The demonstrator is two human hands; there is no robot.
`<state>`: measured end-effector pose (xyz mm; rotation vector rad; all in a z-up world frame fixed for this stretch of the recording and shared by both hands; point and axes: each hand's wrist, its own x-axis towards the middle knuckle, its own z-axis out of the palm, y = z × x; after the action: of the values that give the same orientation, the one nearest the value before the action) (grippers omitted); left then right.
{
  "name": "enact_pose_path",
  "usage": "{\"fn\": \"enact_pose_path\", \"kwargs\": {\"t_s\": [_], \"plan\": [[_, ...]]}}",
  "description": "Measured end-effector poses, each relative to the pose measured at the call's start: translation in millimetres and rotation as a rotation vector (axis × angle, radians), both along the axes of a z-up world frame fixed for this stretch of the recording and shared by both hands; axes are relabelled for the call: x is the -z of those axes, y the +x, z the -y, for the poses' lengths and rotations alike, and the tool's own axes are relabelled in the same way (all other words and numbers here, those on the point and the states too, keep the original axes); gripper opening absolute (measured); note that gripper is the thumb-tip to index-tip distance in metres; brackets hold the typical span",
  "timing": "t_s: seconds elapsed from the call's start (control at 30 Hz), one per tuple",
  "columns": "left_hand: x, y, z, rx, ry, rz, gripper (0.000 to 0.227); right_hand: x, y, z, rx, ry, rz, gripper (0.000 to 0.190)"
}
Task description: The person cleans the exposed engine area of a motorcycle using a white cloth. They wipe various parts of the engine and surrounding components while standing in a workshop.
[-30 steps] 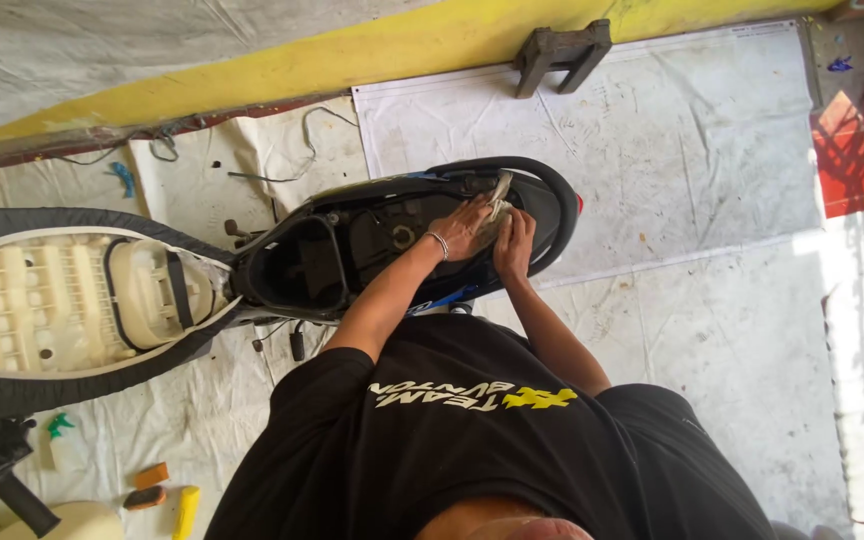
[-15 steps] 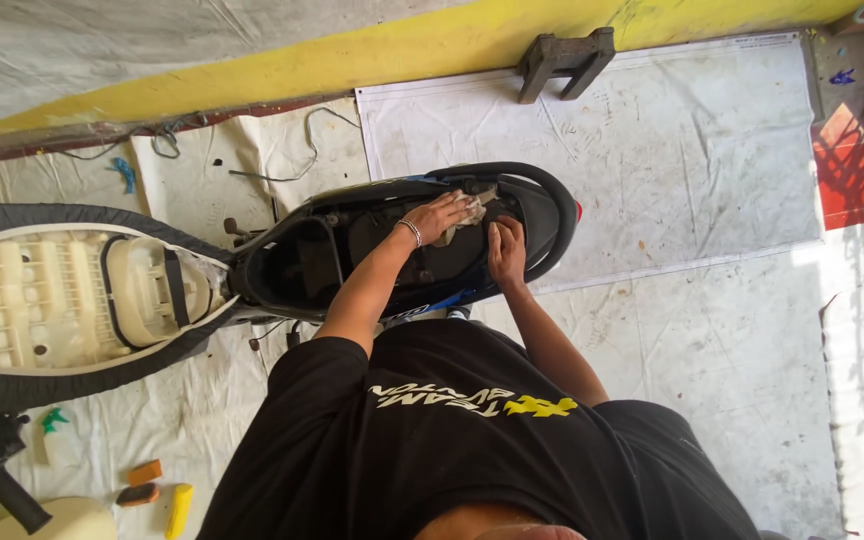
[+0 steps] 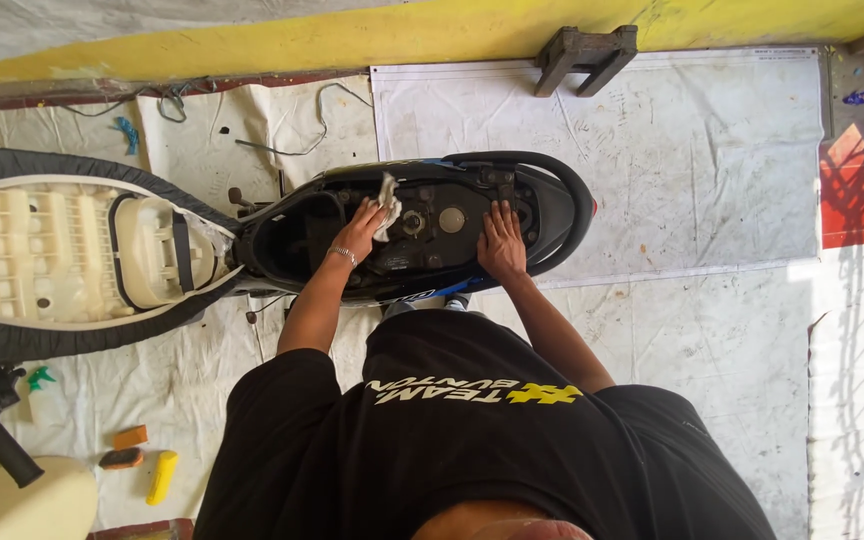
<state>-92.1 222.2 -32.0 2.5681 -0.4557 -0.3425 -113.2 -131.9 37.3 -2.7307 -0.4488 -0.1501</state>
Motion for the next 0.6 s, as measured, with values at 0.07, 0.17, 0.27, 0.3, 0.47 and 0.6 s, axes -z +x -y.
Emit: {"fn": "enact_pose_path", "kwargs": {"t_s": [0.07,0.17,0.27,0.3,0.47,0.6], "plan": [[22.1,-37.1,-2.7,-0.044,-0.014,0.087,0.071,4.7,-1.4,0.7,-0.005,-0.011,-0.002,0.047],[28.7,-62.2,10.4,-0.162,-0.020,0.164,0.072,1.3,2.5,-1.2,0.000,-0.006,0.006,0.046],[9.5,-73.4,30.0,-0.241,0.041,0.159,0.066,0.7,-0.8,-4.8,0.011,-0.009,-0.004,0.045],[1.6,-69.0,41.0,-0.240,0.089,0.185,0.059,0.2,3.7,-1.8,0.016,-0.030,-0.001,0.045],[-73.8,-23.6,95.8,-0.319,0.037,-0.158,0.062,-3.5,2.0,-1.6,0.016,0.051,0.035,0.043],[-70.1,21.4,197.1,-0.205,-0.191,0.226,0.044,-1.8,2.4,-4.2,0.031,0.024,0.048,0.042]]}}
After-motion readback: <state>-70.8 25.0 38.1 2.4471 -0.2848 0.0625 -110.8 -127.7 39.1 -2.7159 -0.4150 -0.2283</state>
